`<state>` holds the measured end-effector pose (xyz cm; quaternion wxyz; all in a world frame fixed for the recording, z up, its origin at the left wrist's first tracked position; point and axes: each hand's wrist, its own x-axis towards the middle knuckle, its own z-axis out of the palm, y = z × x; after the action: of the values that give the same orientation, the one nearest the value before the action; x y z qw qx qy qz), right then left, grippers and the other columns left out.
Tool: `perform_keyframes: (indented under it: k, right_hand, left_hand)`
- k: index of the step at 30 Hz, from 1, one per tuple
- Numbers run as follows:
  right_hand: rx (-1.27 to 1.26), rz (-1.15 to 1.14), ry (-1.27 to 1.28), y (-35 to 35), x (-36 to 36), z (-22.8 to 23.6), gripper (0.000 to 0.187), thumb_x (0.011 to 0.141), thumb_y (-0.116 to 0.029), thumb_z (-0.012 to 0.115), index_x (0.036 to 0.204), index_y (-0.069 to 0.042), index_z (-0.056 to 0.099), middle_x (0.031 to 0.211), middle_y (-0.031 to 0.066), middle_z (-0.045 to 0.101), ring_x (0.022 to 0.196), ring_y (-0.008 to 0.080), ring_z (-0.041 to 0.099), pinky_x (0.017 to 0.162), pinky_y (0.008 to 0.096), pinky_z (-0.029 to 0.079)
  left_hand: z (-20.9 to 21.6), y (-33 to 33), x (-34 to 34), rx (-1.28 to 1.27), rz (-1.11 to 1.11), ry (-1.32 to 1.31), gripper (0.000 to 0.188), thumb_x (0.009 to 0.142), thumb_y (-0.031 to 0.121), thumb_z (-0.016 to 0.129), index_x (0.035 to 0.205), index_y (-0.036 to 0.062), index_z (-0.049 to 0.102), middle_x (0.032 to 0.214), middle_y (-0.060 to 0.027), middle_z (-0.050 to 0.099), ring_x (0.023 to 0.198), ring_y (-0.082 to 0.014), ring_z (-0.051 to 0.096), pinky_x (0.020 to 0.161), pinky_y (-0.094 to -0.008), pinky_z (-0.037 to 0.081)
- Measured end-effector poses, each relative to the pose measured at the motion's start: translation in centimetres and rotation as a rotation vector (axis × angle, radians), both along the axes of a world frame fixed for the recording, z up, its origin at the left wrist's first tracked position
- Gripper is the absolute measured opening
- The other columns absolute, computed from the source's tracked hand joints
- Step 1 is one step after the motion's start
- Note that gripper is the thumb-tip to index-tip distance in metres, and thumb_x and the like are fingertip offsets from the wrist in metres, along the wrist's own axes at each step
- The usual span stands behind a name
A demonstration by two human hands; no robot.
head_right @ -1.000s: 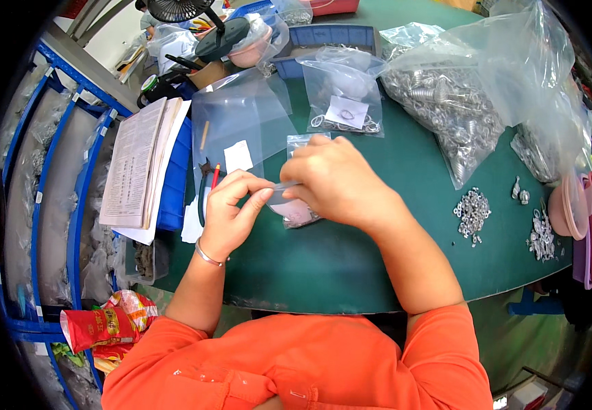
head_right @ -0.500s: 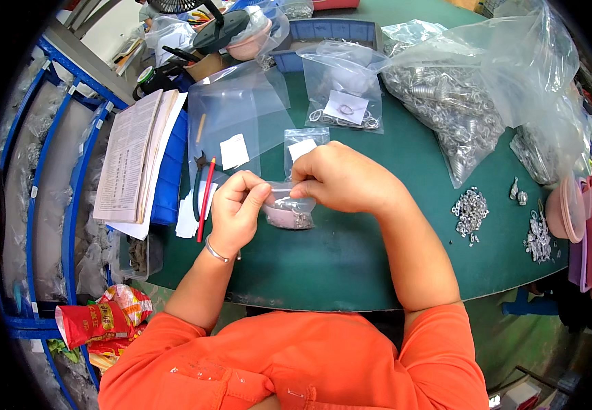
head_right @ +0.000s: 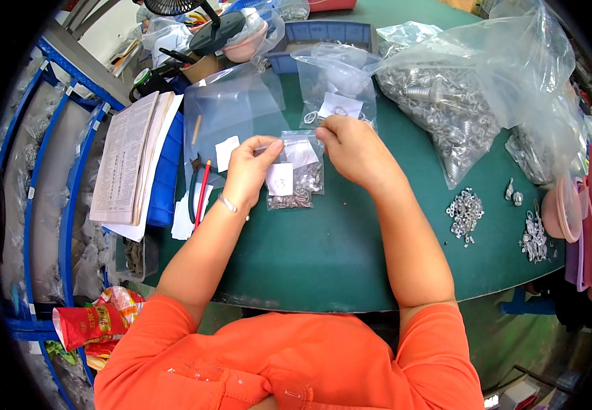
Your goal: The person sorts small metal components on a green workbench, picking up individual pieces and placing them into a clear plastic bag. They then proceed to assemble small metal rings and cylindrical parts by hand, creating a chain-like structure. The person handles the components one by one, occasionally using a red tool to assist with the assembly.
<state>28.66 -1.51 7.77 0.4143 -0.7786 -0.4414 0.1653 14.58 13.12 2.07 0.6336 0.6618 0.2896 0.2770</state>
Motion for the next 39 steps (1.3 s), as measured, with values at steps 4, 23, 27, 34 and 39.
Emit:
perform_keyframes:
  k: [4, 23, 27, 34, 39]
  right_hand:
    - [-0.129, -0.047, -0.018, 0.8, 0.6, -2.5, 0.046, 0.091, -0.024, 0.062, 0.123, 0.008, 0.057, 0.106, 0.0271, 0.067, 0.102, 0.0406, 0.065, 0.088, 0.0424, 0.05]
    - [0.522, -0.146, -0.287, -9.5, -0.6, -1.4, 0.021, 0.085, 0.001, 0.058, 0.104, -0.001, 0.066, 0.103, 0.0162, 0.066, 0.103, 0.0348, 0.063, 0.09, 0.0385, 0.051]
    - [0.26, -0.579, -0.366, -20.1, 5.2, -6.1, 0.017, 0.088, -0.002, 0.059, 0.103, -0.003, 0.067, 0.109, 0.0142, 0.067, 0.107, 0.0317, 0.062, 0.095, 0.0382, 0.048]
    - [0.026, -0.514, -0.363, -21.5, 5.3, -9.5, 0.045, 0.085, -0.025, 0.072, 0.119, 0.001, 0.06, 0.128, 0.0219, 0.055, 0.122, 0.0372, 0.05, 0.104, 0.0436, 0.039]
    - [-0.008, -0.492, -0.377, -18.6, 3.5, -8.8, 0.035, 0.081, -0.016, 0.073, 0.113, -0.005, 0.064, 0.122, 0.0139, 0.056, 0.114, 0.0365, 0.05, 0.1, 0.0438, 0.04]
  left_hand:
    - [-0.1, 1.5, 1.8, -0.033, -0.094, 0.172, 0.013, 0.088, 0.01, 0.073, 0.093, -0.0003, 0.067, 0.084, -0.0062, 0.068, 0.076, -0.0123, 0.063, 0.067, -0.0255, 0.051]
    - [-1.1, 5.9, 2.4, 0.454, 0.293, -0.097, 0.061, 0.083, 0.012, 0.076, 0.134, -0.0028, 0.046, 0.135, -0.0165, 0.05, 0.13, -0.0268, 0.045, 0.11, -0.0377, 0.033]
    - [0.1, 2.3, 0.2, 0.411, 0.308, -0.16, 0.052, 0.086, 0.005, 0.07, 0.131, -0.0045, 0.046, 0.133, -0.0164, 0.051, 0.129, -0.0258, 0.046, 0.107, -0.036, 0.037]
    - [0.4, -1.7, -2.8, 0.22, 0.155, -0.219, 0.039, 0.092, 0.003, 0.06, 0.129, -0.0021, 0.048, 0.124, -0.0138, 0.056, 0.114, -0.0204, 0.056, 0.091, -0.0304, 0.047]
    - [0.0, -2.0, -5.9, 0.192, 0.193, -0.237, 0.031, 0.092, 0.002, 0.06, 0.122, 0.0, 0.053, 0.118, -0.0105, 0.06, 0.104, -0.0154, 0.058, 0.084, -0.0267, 0.048]
